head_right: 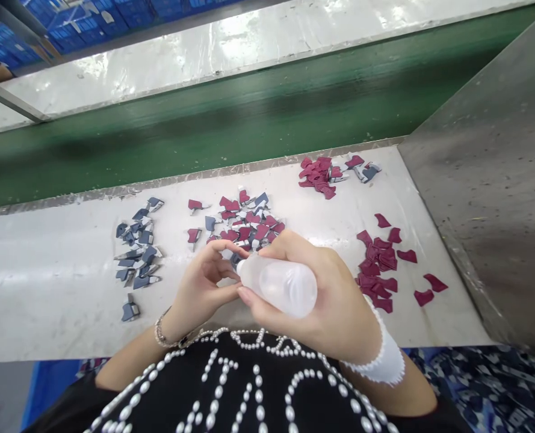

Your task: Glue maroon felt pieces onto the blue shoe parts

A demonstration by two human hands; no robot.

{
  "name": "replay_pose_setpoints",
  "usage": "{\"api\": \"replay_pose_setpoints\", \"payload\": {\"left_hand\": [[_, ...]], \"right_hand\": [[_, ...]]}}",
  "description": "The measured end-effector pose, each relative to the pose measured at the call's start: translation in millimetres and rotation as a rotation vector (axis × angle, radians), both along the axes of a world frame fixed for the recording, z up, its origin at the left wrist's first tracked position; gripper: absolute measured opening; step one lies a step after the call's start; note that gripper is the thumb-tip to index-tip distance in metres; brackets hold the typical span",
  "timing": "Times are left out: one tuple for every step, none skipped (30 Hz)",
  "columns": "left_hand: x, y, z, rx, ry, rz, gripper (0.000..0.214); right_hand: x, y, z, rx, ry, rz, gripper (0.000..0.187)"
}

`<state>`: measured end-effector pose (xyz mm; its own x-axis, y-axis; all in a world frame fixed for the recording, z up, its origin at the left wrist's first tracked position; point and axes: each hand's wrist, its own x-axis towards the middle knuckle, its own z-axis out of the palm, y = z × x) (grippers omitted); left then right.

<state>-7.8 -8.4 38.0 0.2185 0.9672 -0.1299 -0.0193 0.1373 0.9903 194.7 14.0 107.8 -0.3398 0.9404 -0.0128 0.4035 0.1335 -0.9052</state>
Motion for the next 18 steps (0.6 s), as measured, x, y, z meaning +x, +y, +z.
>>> {"api": "replay_pose_setpoints", "payload": {"left_hand": [[-0.2, -0.4, 0.8, 0.019, 0.009, 0.003, 0.043], [-0.5, -0.8, 1.4, 0.041, 0.018, 0.003, 0.043], [-0.8, -1.1, 2.0, 0.063, 0.026, 0.0, 0.043], [-1.2, -1.3, 2.5, 0.076, 0.035, -0.005, 0.043], [-1.5, -1.6, 2.9, 0.083, 0.043, -0.01, 0.042], [-1.9, -1.9, 3.3, 0.085, 0.051, -0.014, 0.042], [-2.2, -2.1, 3.7, 0.083, 0.059, -0.017, 0.041], [-2.5, -2.3, 3.9, 0.082, 0.068, -0.019, 0.04], [-2.8, -2.5, 4.1, 0.083, 0.075, -0.021, 0.04], [-3.0, -2.7, 4.1, 0.09, 0.08, -0.022, 0.04], [-3.2, -2.8, 4.0, 0.102, 0.081, -0.023, 0.04], [-3.3, -2.9, 3.9, 0.112, 0.082, -0.024, 0.041], [-3.5, -3.0, 3.7, 0.12, 0.084, -0.027, 0.041], [-3.6, -3.0, 3.4, 0.124, 0.086, -0.029, 0.042], [-3.6, -3.0, 3.2, 0.123, 0.087, -0.033, 0.042], [-3.6, -3.0, 3.0, 0.119, 0.084, -0.036, 0.042], [-3.5, -3.0, 2.8, 0.115, 0.078, -0.037, 0.042], [-3.4, -2.9, 2.6, 0.112, 0.07, -0.035, 0.043]], "right_hand": [[-0.9, -0.2, 1.9, 0.006, -0.025, 0.002, 0.021], [-1.4, -0.1, 3.3, 0.012, -0.04, 0.008, 0.021], [-1.6, 0.2, 4.3, 0.019, -0.048, 0.014, 0.02], [-1.7, 0.7, 4.8, 0.029, -0.053, 0.021, 0.02], [-1.8, 1.3, 4.9, 0.04, -0.054, 0.029, 0.019], [-1.9, 2.0, 4.6, 0.054, -0.052, 0.042, 0.019], [-2.2, 2.8, 3.9, 0.067, -0.047, 0.054, 0.018], [-2.6, 3.6, 3.1, 0.08, -0.041, 0.068, 0.017], [-3.2, 4.3, 2.2, 0.097, -0.031, 0.08, 0.016], [-3.9, 5.0, 1.2, 0.115, -0.017, 0.091, 0.015], [-4.6, 5.4, 0.4, 0.136, -0.003, 0.096, 0.015], [-5.3, 5.7, -0.4, 0.158, 0.009, 0.099, 0.016], [-5.9, 5.7, -1.0, 0.182, 0.02, 0.101, 0.016], [-6.3, 5.5, -1.5, 0.201, 0.026, 0.102, 0.016], [-6.6, 5.0, -1.9, 0.216, 0.027, 0.103, 0.016], [-6.7, 4.4, -2.1, 0.228, 0.024, 0.1, 0.016], [-6.7, 3.7, -2.2, 0.24, 0.02, 0.092, 0.017], [-6.6, 3.1, -2.3, 0.25, 0.015, 0.082, 0.017]]}}
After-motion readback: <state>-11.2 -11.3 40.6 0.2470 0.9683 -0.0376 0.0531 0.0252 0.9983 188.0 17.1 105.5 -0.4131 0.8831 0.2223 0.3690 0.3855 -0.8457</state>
